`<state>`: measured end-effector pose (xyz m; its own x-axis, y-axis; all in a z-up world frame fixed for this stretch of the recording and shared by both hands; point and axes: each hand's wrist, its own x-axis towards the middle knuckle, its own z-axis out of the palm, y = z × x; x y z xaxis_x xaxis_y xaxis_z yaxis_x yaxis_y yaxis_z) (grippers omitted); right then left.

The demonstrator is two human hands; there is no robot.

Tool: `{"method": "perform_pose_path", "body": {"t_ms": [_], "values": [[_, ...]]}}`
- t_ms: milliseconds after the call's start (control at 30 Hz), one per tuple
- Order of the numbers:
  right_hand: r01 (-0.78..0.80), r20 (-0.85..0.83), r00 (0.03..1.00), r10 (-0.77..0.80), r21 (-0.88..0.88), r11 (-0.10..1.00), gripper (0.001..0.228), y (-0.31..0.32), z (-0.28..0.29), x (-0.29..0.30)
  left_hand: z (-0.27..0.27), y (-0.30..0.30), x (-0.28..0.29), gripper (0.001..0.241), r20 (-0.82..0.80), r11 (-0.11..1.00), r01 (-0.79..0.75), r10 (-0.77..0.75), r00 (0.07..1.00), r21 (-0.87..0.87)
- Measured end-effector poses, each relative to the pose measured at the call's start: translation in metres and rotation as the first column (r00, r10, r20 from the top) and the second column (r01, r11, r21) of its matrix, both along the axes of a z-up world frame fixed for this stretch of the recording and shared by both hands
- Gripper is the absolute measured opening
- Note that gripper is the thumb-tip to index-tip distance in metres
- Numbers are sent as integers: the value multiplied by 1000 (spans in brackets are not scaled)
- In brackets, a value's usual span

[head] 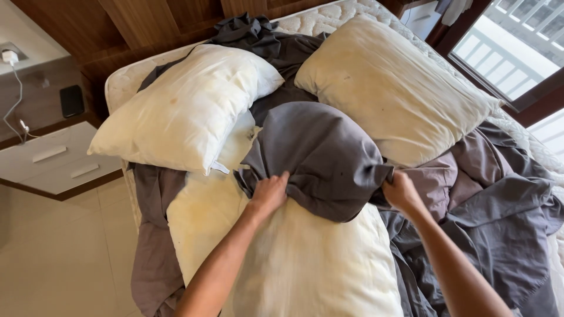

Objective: The person inserts a white pillow into a gray pillowcase on a bed. They align the pillowcase opening, push the pillow inside, and smooth the fabric over the pillow's surface.

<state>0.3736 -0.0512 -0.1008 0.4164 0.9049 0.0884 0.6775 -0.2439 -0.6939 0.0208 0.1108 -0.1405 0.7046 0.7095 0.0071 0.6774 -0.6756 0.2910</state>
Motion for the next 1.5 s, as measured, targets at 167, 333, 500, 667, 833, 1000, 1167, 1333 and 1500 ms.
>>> {"method": "perform_pose_path", "body": {"t_ms": [167,333,500,667,833,1000,1167,1333,1500], "values": [[395,-746,624,-231,46,918,18,-4,-35,72,97,44,2,26,476,977,-203,146,867,71],[545,-863,504,35,349,762,19,-8,107,86,168,97,-23,21,426,876,-252,60,903,411],[628,-849,410,334,528,571,14,-10,124,74,170,107,-32,29,797,789,-540,111,594,292],[404,-695,713,-94,297,865,18,-12,32,107,105,131,-51,31,526,925,-365,365,768,-109],[407,-400,850,-343,84,910,16,-34,10,89,127,107,-73,32,525,817,-565,534,663,-118],[470,474,837,-274,-366,803,43,-35,-15,41,81,84,-77,39,246,907,-419,400,883,30],[-41,370,916,153,-292,955,116,-15,-45,-28,61,54,-64,42,-351,945,-312,259,900,-102],[-234,241,939,244,-68,970,109,38,-58,-52,64,37,-47,92,217,994,-106,96,971,34],[-210,130,938,323,-527,823,66,66,-45,-58,-3,58,-29,108,180,994,18,-38,983,111]]}}
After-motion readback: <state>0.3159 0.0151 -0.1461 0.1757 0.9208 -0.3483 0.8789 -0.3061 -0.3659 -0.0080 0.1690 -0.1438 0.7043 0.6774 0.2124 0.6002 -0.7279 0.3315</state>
